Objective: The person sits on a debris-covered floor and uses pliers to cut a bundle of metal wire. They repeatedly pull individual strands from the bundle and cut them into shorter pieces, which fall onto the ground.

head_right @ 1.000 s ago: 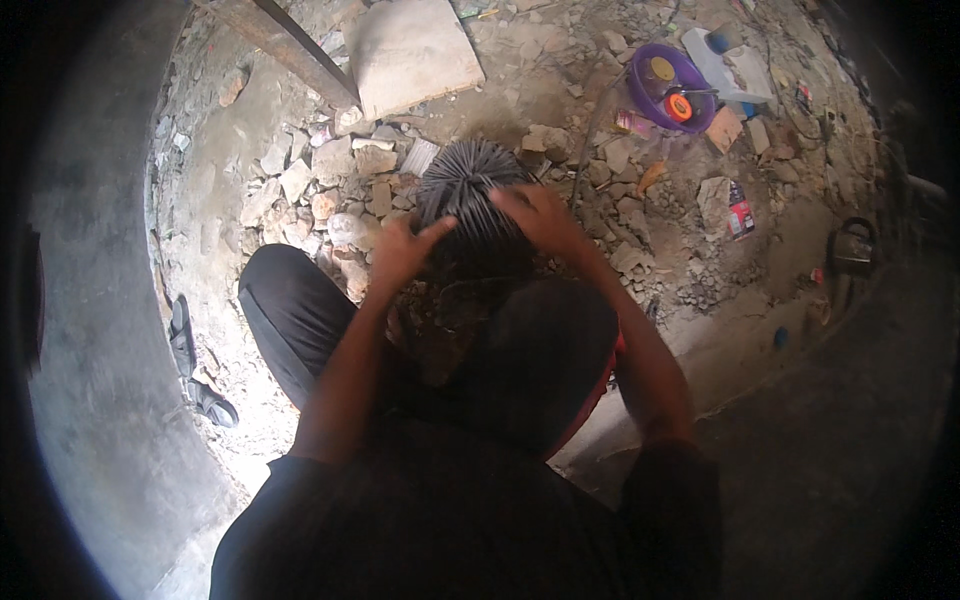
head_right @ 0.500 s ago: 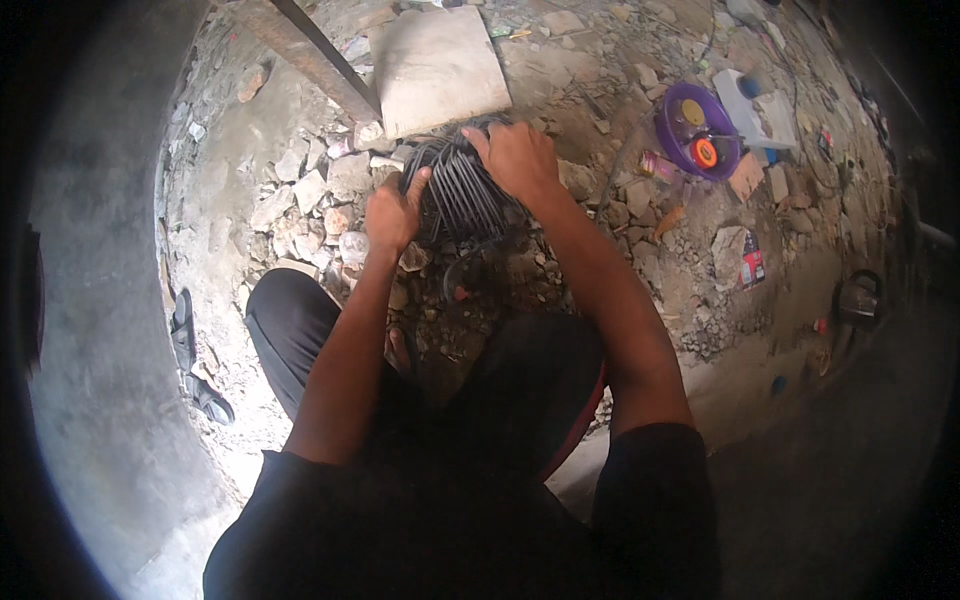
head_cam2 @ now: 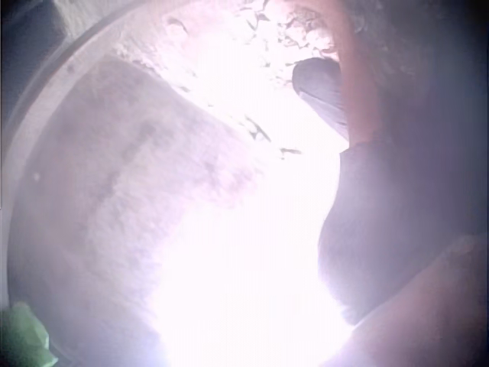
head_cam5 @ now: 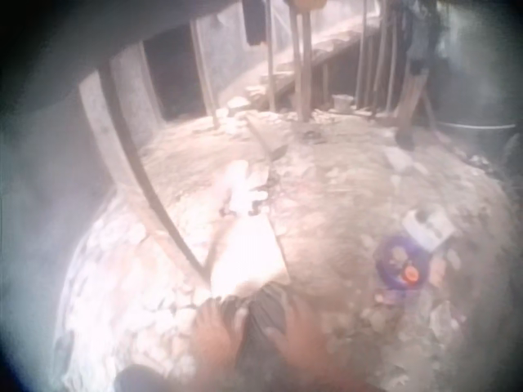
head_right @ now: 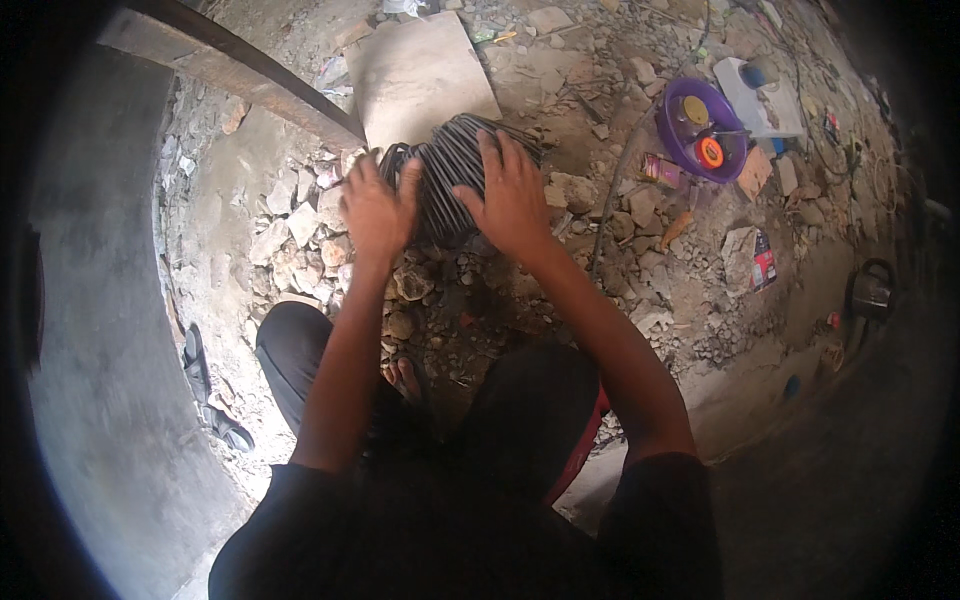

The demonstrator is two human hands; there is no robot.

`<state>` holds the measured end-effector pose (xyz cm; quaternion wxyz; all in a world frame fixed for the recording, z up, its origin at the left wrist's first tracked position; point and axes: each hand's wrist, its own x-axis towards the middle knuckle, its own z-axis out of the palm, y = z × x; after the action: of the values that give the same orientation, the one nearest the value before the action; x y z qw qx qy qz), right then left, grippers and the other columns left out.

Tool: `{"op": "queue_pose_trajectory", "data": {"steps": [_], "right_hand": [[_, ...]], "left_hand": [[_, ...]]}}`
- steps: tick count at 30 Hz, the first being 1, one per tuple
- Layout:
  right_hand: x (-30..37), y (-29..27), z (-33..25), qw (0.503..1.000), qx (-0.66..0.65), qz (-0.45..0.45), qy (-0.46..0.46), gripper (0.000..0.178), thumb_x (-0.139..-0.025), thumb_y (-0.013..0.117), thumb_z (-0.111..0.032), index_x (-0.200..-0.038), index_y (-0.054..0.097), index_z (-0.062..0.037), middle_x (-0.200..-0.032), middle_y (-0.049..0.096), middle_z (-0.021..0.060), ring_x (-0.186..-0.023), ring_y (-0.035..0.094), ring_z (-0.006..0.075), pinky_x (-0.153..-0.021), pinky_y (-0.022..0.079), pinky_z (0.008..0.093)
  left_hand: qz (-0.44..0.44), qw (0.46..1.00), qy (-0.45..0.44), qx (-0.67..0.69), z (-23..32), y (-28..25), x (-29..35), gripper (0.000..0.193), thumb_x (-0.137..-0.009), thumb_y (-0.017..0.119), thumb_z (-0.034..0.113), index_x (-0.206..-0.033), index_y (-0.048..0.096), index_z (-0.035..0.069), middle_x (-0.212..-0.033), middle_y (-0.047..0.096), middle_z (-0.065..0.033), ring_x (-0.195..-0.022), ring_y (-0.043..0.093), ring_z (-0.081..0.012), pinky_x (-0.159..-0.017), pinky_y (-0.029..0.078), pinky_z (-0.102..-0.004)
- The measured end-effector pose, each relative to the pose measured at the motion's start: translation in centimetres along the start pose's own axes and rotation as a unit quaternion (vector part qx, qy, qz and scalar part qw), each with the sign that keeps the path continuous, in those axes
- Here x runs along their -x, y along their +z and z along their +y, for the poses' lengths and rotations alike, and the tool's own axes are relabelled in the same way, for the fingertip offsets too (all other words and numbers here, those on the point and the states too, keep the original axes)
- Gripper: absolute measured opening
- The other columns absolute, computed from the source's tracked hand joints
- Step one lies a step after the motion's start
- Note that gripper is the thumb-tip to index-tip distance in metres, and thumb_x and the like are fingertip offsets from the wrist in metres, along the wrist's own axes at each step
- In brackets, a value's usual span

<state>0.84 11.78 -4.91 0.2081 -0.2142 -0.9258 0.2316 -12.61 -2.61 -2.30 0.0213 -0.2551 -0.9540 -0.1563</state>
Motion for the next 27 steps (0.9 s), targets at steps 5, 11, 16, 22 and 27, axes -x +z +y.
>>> {"op": "queue_pose_trajectory", "data": {"steps": [5, 11, 16, 22, 27], "right_hand": [[-1.3, 0.3, 1.5, 0.999, 0.004, -0.052, -0.014, 0.071, -0.100, 0.066, -0.039, -0.152, 0.043, 0.0034, -0.150, 0.051, 0.0265, -0.139, 0.047, 0.0442, -0.115, 0.040, 0.0507], [-1.7, 0.4, 2.0, 0.999, -0.011, -0.026, -0.041, 0.060, -0.100, 0.064, -0.033, -0.145, 0.050, 0.0047, -0.143, 0.058, 0.0247, -0.131, 0.053, 0.0477, -0.113, 0.043, 0.0517], [-1.5, -0.1, 1.4, 0.998, -0.013, -0.047, -0.026, 0.057, -0.101, 0.063, -0.031, -0.143, 0.052, 0.0045, -0.143, 0.057, 0.0246, -0.131, 0.053, 0.0466, -0.112, 0.044, 0.0515], [-1.8, 1.2, 1.5, 1.000, 0.010, -0.022, 0.012, 0.060, -0.101, 0.063, -0.033, -0.147, 0.049, 0.0027, -0.146, 0.053, 0.0273, -0.136, 0.049, 0.0463, -0.114, 0.042, 0.0515], [-2.7, 0.8, 0.1, 0.985, 0.164, -0.036, 0.026, 0.067, -0.097, 0.067, -0.033, -0.150, 0.046, 0.0025, -0.147, 0.053, 0.0273, -0.136, 0.050, 0.0460, -0.112, 0.043, 0.0536]], "left_hand": [[-0.036, 0.997, -0.061, 0.039, 2.8, 1.9, 1.1, 0.128, -0.078, 0.055, 0.092, -0.158, 0.034, -0.005, -0.161, 0.035, -0.0319, -0.155, 0.023, -0.0485, -0.121, 0.006, -0.0717], [-0.141, 0.980, -0.139, -0.009, 5.0, 1.2, -1.5, 0.140, -0.070, 0.059, 0.095, -0.161, 0.024, -0.005, -0.165, 0.028, -0.0324, -0.156, 0.019, -0.0495, -0.120, 0.007, -0.0735], [-0.153, 0.979, -0.131, -0.011, 4.1, 1.3, -1.9, 0.137, -0.071, 0.060, 0.094, -0.162, 0.026, -0.002, -0.165, 0.028, -0.0303, -0.156, 0.019, -0.0487, -0.119, 0.008, -0.0749], [-0.080, 0.991, -0.105, -0.008, 2.9, 3.3, -1.4, 0.124, -0.076, 0.066, 0.084, -0.159, 0.031, -0.001, -0.160, 0.038, -0.0259, -0.151, 0.029, -0.0477, -0.118, 0.014, -0.0750], [-0.167, 0.978, -0.126, 0.001, 3.3, 1.2, -2.1, 0.124, -0.073, 0.073, 0.071, -0.159, 0.028, -0.006, -0.161, 0.037, -0.0261, -0.150, 0.030, -0.0485, -0.117, 0.014, -0.0762]]}}
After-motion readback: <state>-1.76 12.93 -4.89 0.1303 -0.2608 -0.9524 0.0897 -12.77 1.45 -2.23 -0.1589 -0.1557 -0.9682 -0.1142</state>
